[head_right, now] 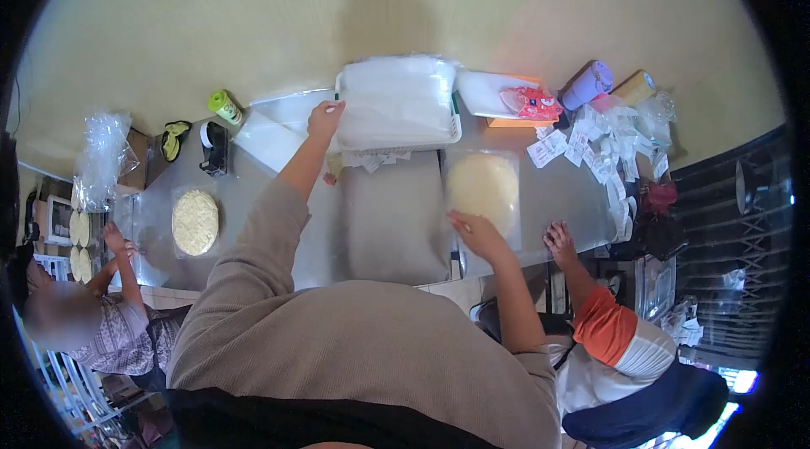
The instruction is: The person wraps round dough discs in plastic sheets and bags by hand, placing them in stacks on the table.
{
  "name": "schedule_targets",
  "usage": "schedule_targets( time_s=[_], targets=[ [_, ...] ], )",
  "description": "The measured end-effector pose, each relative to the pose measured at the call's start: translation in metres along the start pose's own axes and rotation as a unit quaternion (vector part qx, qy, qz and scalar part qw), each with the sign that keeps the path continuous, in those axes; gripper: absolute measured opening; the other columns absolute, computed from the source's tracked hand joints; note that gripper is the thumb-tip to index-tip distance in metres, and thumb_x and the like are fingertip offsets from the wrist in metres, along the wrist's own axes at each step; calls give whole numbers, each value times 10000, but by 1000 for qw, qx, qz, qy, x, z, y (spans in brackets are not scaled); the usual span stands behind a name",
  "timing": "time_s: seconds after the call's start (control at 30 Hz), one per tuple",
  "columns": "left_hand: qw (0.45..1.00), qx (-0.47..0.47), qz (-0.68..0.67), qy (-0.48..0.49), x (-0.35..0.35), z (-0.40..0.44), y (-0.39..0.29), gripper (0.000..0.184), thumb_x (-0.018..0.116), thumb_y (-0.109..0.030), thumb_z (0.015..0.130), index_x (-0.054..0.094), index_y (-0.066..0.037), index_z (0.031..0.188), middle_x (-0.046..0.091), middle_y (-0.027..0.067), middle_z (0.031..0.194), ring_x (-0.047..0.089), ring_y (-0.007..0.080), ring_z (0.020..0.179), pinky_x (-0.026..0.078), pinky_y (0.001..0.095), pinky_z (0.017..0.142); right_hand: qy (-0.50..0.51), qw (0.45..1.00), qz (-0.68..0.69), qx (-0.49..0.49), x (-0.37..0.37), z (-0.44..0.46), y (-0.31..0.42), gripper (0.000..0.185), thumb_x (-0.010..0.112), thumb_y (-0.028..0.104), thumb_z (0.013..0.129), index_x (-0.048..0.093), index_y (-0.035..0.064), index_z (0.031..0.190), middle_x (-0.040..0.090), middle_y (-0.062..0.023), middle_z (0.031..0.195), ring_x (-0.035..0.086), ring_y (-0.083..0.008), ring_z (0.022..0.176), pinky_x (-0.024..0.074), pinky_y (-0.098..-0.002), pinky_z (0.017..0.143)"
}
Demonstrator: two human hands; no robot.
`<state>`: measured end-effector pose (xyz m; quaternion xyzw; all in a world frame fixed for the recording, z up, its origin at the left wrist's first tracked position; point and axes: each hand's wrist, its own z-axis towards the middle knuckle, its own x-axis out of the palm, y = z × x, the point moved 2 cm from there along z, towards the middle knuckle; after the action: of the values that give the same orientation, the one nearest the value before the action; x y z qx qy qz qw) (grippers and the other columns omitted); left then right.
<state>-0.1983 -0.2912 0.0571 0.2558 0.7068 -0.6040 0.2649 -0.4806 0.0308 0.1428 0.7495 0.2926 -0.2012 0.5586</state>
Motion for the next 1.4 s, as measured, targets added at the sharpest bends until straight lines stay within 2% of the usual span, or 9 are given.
schedule_targets(
  time_s=[0.13, 0.23, 0.33, 0.6, 0.73, 0.8, 0.93, 1.1, 1.4],
  targets=[
    [956, 189, -226, 13, -21, -29, -25, 259, 551, -312, 907, 640, -71, 875, 663, 66, 904, 610, 189, 871, 436, 253, 754, -16, 998, 54, -7, -4, 20, 11, 396, 531, 298, 913, 562, 28, 1201, 570, -169, 1218, 515, -285, 1173, 381, -341, 990],
    [933, 170, -303, 97, -76, -75, -60, 228, 472, -216, 959, 582, -57, 838, 664, 64, 887, 606, 139, 794, 414, 229, 652, -134, 988, 57, -48, -12, 58, 23, 405, 533, 307, 918, 556, 36, 1218, 582, -150, 1210, 495, -255, 1196, 343, -334, 1020],
    [889, 198, -394, 121, -120, -98, -59, 239, 439, -238, 976, 539, -58, 855, 662, 61, 892, 594, 86, 735, 398, 219, 562, -184, 924, 319, -101, -1, 101, 58, 348, 539, 291, 924, 591, 35, 1153, 618, -102, 1133, 526, -205, 1134, 367, -326, 986],
    [933, 64, -352, 49, -249, -117, 48, 229, 473, -266, 960, 504, -58, 1050, 653, 69, 929, 585, 83, 669, 387, 192, 495, 86, 943, 306, -95, 85, 123, 147, 212, 578, 257, 910, 615, 48, 910, 608, -4, 796, 544, -93, 736, 441, -251, 702],
    [945, 33, -173, -277, -260, -105, 170, 368, 563, -252, 913, 478, -16, 1181, 599, 73, 1017, 551, 124, 841, 444, 244, 745, 127, 932, 334, -62, 163, 125, 181, 222, 601, 254, 892, 572, 72, 767, 533, 15, 650, 487, -68, 565, 402, -217, 536],
    [944, 43, -245, -216, -280, -150, 169, 331, 565, -243, 911, 505, -18, 1146, 599, 57, 956, 563, 128, 848, 448, 247, 765, 144, 930, 337, -33, 195, 114, 210, 272, 614, 257, 881, 537, 80, 688, 488, 25, 602, 458, -59, 542, 377, -214, 510],
    [925, -91, -282, 237, -269, -252, 171, 396, 536, -241, 910, 457, -67, 1257, 569, 36, 1076, 536, 97, 887, 467, 270, 703, 146, 928, 341, -31, 277, 101, 246, 401, 603, 333, 888, 456, 131, 575, 422, 37, 519, 387, -58, 417, 303, -226, 383],
    [902, -90, -379, 186, -269, -295, 196, 581, 562, -344, 906, 367, -43, 1363, 558, 44, 1173, 541, 120, 951, 450, 266, 783, 211, 926, 313, 14, 344, 84, 312, 541, 503, 514, 902, 475, 89, 569, 456, 0, 513, 409, -78, 429, 327, -233, 405],
    [914, -179, -347, 109, -356, -311, 303, 308, 499, -217, 943, 581, -19, 1164, 625, 55, 1060, 568, 105, 907, 459, 246, 755, 320, 879, 336, -108, 409, 88, 369, 548, 450, 451, 941, 605, -17, 703, 610, -92, 657, 569, -157, 545, 475, -282, 555]
  ],
)
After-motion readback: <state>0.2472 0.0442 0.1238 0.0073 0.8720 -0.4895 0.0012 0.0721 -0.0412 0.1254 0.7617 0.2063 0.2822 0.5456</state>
